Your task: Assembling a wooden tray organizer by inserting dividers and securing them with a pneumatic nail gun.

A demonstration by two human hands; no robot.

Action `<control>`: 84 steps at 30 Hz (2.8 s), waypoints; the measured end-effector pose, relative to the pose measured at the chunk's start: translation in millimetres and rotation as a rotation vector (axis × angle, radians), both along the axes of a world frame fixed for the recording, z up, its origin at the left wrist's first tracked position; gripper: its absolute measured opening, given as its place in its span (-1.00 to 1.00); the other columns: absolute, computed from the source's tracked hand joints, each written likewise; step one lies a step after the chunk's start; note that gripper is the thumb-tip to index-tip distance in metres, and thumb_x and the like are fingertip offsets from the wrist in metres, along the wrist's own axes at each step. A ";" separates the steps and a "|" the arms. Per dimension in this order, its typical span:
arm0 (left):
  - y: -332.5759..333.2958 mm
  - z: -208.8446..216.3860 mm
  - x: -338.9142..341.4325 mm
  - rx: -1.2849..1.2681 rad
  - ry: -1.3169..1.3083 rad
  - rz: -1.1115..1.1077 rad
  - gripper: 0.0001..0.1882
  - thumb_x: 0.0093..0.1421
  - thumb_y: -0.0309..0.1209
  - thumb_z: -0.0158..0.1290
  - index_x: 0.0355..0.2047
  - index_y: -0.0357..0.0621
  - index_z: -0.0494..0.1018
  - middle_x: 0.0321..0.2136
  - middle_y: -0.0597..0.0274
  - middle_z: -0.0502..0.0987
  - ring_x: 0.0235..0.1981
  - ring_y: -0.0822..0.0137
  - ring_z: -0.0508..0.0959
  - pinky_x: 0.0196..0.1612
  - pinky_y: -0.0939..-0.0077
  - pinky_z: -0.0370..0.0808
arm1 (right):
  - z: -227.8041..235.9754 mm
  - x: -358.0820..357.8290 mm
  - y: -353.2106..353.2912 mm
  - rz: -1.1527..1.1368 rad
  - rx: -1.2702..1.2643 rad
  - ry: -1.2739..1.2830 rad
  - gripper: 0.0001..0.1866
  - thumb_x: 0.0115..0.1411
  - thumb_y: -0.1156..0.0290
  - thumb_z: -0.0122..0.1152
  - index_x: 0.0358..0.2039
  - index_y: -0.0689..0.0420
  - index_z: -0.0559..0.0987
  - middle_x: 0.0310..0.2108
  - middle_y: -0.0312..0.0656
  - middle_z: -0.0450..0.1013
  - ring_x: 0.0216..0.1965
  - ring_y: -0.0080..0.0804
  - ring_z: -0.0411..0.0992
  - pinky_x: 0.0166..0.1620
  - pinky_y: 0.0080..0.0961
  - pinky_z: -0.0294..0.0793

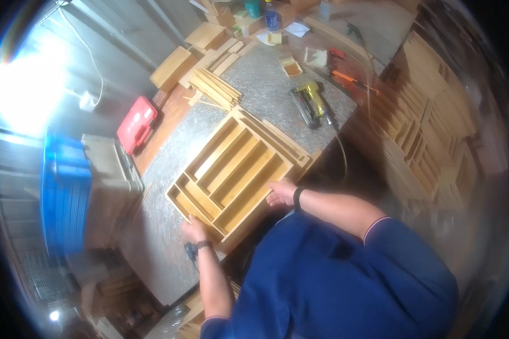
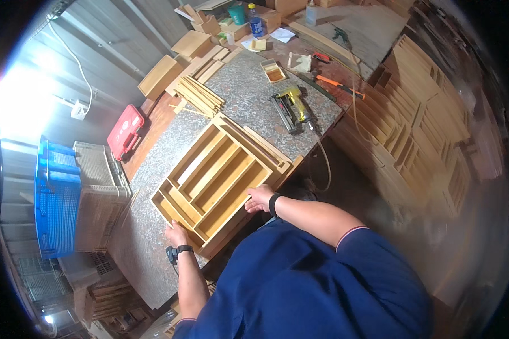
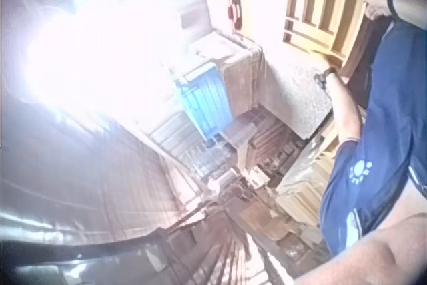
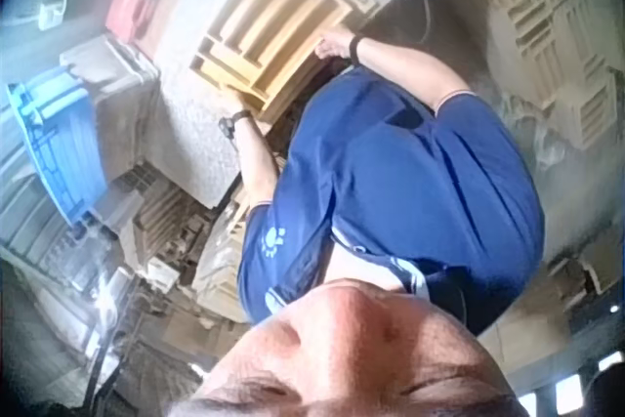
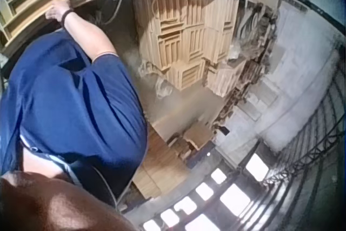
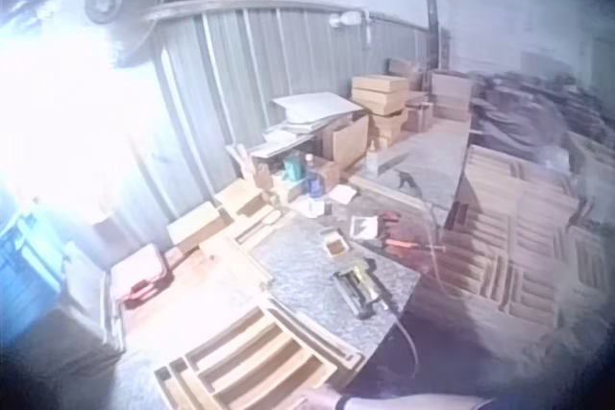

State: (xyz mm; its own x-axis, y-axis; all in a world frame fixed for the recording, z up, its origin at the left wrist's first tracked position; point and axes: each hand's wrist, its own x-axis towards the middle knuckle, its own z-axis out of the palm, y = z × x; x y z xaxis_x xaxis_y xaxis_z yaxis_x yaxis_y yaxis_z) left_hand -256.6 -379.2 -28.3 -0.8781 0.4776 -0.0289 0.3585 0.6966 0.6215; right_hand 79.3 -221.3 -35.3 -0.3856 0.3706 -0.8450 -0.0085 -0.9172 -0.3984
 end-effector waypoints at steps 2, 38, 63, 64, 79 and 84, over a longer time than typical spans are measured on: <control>-10.5 -9.6 -8.4 0.023 0.007 0.012 -0.69 0.41 -0.36 0.09 -0.09 -0.45 0.62 -0.23 -0.28 0.69 -0.21 -0.17 0.68 -0.08 0.04 0.54 | 0.9 -2.6 6.3 0.069 0.002 0.010 -0.56 0.40 0.24 0.16 0.04 0.38 0.39 -0.41 0.09 0.57 -0.50 -0.15 0.61 -0.43 -0.27 0.71; 353.4 40.5 67.3 -0.286 0.188 -0.605 -0.66 0.23 -0.25 0.33 -0.05 -0.13 0.66 -0.23 -0.06 0.69 -0.12 -0.10 0.65 0.13 0.08 0.51 | 8.1 -169.5 398.2 0.846 1.682 -0.690 -0.79 0.28 0.40 0.14 -0.33 0.11 0.74 -0.32 -0.02 0.67 -0.29 -0.09 0.70 -0.26 -0.18 0.70; 500.8 46.5 132.5 0.149 -0.811 -0.638 -0.37 0.42 -0.41 0.20 0.42 -0.25 0.24 -0.18 0.01 0.71 -0.35 0.39 0.68 -0.30 0.54 0.59 | 16.1 86.1 274.8 0.584 0.489 -0.138 -0.79 0.19 0.36 0.37 -0.27 0.26 0.66 -0.50 -0.23 0.61 -0.51 -0.51 0.59 -0.41 -0.52 0.57; 499.8 46.6 140.9 0.155 -0.794 -0.636 -0.44 0.42 -0.41 0.21 0.35 -0.24 0.32 -0.21 0.04 0.71 -0.35 0.39 0.68 -0.29 0.54 0.60 | 12.3 92.6 272.7 0.587 0.501 -0.152 -0.77 0.18 0.35 0.38 -0.26 0.26 0.66 -0.49 -0.21 0.62 -0.51 -0.51 0.60 -0.41 -0.52 0.57; 466.7 36.4 177.9 -0.396 0.416 -0.939 -0.65 0.23 -0.15 0.28 -0.06 -0.04 0.68 0.17 0.05 0.54 0.22 -0.05 0.44 0.30 -0.01 0.31 | 33.1 119.9 206.8 0.705 1.076 -0.364 -0.71 0.19 0.30 0.43 -0.21 0.24 0.60 -0.13 0.07 0.54 -0.04 0.14 0.56 0.03 -0.06 0.58; 444.8 36.0 178.8 -0.408 0.641 -1.428 -0.57 0.12 -0.05 0.36 -0.07 0.06 0.69 0.18 0.11 0.51 0.28 -0.02 0.38 0.33 -0.07 0.26 | 29.0 114.7 198.3 0.687 1.054 -0.403 -0.76 0.20 0.36 0.38 -0.23 0.22 0.56 -0.14 0.07 0.50 -0.06 0.16 0.54 0.03 0.00 0.57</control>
State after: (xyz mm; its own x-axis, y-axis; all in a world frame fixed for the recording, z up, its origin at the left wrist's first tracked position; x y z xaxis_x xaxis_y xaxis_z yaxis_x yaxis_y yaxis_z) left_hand -77.8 65.6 7.7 0.3356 0.9257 -0.1746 0.9394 -0.3427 -0.0109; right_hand 193.9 -23.0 -6.3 -0.5487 0.7482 -0.3730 0.6174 0.0618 -0.7842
